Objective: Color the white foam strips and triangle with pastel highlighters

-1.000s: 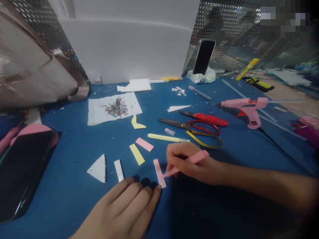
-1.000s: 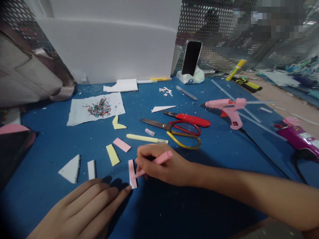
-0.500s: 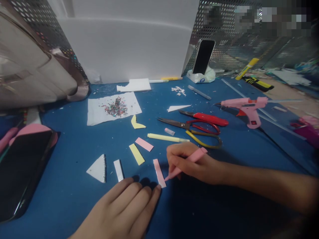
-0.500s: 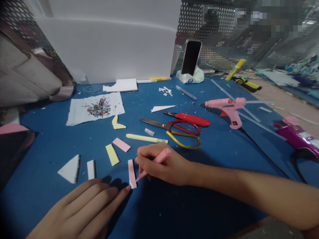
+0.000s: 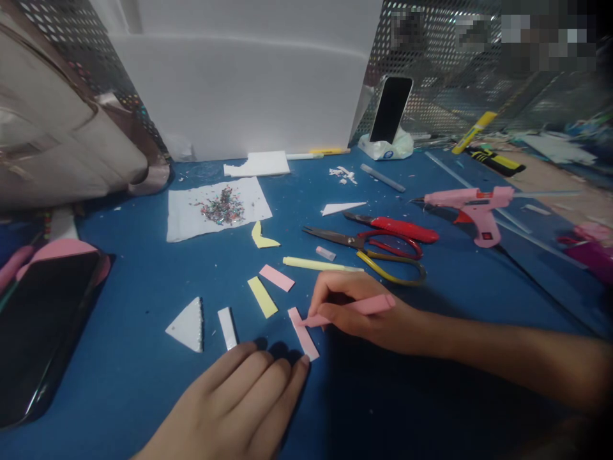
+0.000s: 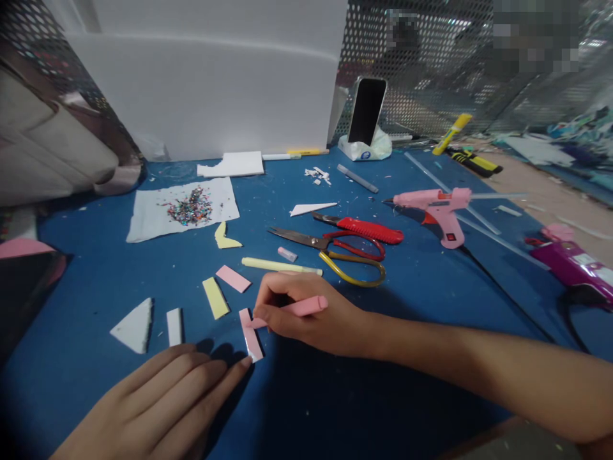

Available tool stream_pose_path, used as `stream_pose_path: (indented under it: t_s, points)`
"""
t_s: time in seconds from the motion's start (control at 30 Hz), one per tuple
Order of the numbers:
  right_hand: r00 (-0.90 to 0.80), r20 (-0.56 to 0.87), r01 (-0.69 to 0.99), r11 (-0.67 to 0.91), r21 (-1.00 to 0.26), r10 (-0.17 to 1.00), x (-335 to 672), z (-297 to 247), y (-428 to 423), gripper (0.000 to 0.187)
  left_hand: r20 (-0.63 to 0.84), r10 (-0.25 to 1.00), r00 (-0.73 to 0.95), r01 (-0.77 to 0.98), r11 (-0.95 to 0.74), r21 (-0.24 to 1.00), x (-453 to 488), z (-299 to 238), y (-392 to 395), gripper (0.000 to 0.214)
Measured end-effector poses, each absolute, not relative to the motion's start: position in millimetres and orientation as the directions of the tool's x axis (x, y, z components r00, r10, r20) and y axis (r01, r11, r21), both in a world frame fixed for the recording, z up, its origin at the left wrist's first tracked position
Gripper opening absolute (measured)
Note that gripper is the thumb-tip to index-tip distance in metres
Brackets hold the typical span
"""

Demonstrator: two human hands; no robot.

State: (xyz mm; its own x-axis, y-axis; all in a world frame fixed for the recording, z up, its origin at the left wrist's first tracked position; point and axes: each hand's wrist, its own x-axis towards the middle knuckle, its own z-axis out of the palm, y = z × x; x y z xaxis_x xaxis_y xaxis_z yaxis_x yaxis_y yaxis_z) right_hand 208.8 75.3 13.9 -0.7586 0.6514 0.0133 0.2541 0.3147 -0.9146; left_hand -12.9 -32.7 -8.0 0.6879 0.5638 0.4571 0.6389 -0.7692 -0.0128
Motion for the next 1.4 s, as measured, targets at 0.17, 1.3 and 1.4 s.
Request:
stream_pose_path:
  t_s: [0.17, 1.3, 1.4]
  points:
    - [-0.763, 0.001, 0.168, 0.199, -0.966, 0.647, 210.2, 11.0, 74.8, 0.036, 0.462, 0.564, 0.684, 0.637, -0.771, -0.002, -11.9, -8.0, -31.8, 0.032]
    - [-0.761, 0.024, 0.183, 0.25, -0.951, 0.649, 209.1, 11.0, 76.0, 0.03, 0.461, 0.561, 0.688, 0.632, -0.775, -0.001, -13.0, -5.7, -31.0, 0.032]
    - [-0.758, 0.015, 0.168, 0.217, -0.962, 0.652, 209.5, 10.5, 76.0, 0.037, 0.439, 0.567, 0.697, 0.63, -0.776, 0.003, -11.7, -3.9, -31.1, 0.032]
